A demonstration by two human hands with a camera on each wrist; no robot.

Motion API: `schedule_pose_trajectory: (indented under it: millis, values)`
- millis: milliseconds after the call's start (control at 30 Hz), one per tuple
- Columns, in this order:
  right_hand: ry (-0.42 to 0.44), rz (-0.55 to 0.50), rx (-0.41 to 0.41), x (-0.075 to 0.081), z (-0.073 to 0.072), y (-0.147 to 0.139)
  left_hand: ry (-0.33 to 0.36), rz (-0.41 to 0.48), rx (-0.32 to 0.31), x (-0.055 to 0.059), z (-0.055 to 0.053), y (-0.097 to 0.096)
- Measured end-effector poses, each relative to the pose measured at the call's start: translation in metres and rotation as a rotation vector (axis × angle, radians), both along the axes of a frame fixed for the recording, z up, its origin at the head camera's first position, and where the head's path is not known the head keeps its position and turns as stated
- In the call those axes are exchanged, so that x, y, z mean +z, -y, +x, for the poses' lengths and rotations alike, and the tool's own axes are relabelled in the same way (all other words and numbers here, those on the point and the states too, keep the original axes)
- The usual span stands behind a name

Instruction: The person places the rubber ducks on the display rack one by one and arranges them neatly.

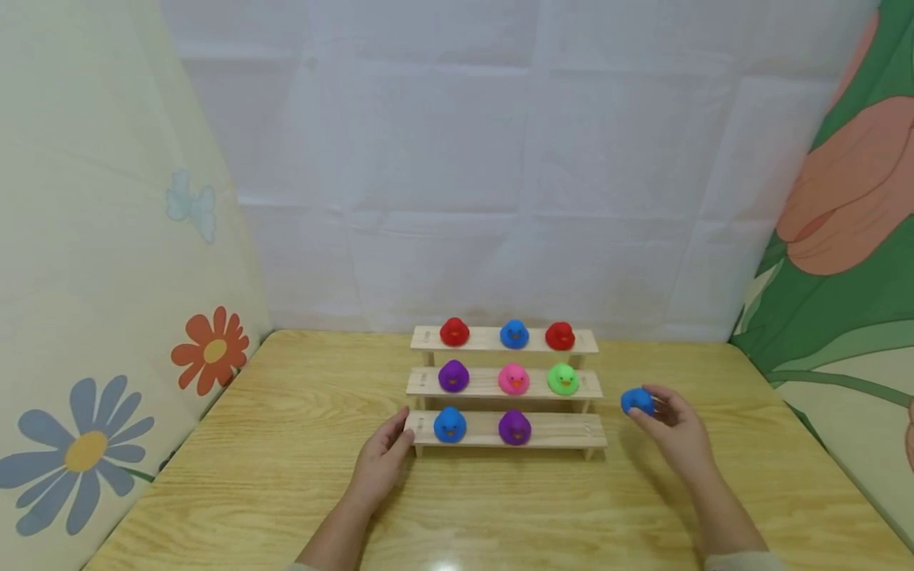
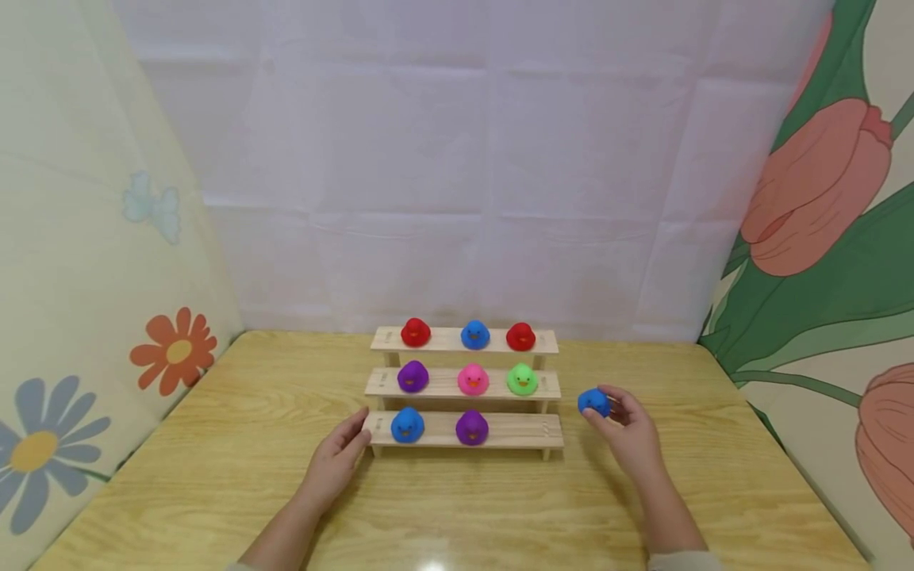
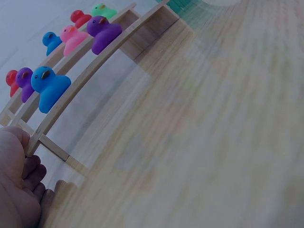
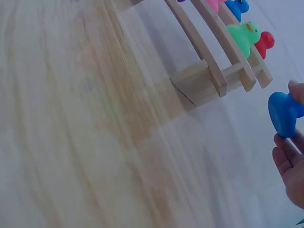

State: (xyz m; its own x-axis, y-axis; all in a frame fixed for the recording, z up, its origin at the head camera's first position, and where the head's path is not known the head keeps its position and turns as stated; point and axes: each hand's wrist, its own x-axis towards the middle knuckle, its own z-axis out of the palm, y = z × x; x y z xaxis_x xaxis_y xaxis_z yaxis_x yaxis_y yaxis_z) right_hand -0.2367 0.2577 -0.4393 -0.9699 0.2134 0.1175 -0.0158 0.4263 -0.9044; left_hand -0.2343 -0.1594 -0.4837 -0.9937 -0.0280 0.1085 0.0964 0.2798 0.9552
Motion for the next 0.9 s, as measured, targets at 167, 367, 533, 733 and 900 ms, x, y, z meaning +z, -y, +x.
schedule_pose_trajectory:
  millis: [167, 367, 533, 733, 900]
  values:
    - [-0.009, -0.019, 0.035, 0.000, 0.003, 0.010, 0.002, 0.000, 0.002, 0.001, 0.001, 0.000]
    - [0.011, -0.010, 0.072, 0.001, 0.006, 0.020, 0.011, 0.000, -0.002, 0.001, 0.001, 0.000]
    - [-0.010, -0.014, 0.102, 0.000, 0.007, 0.027, 0.006, -0.001, 0.003, 0.000, 0.001, 0.000]
    - [-0.019, -0.041, 0.163, -0.001, 0.009, 0.035, 0.010, 0.005, 0.003, 0.000, 0.001, 0.001]
    - [0.005, -0.039, 0.213, 0.000, 0.009, 0.042, 0.004, -0.002, -0.002, 0.000, 0.002, 0.000]
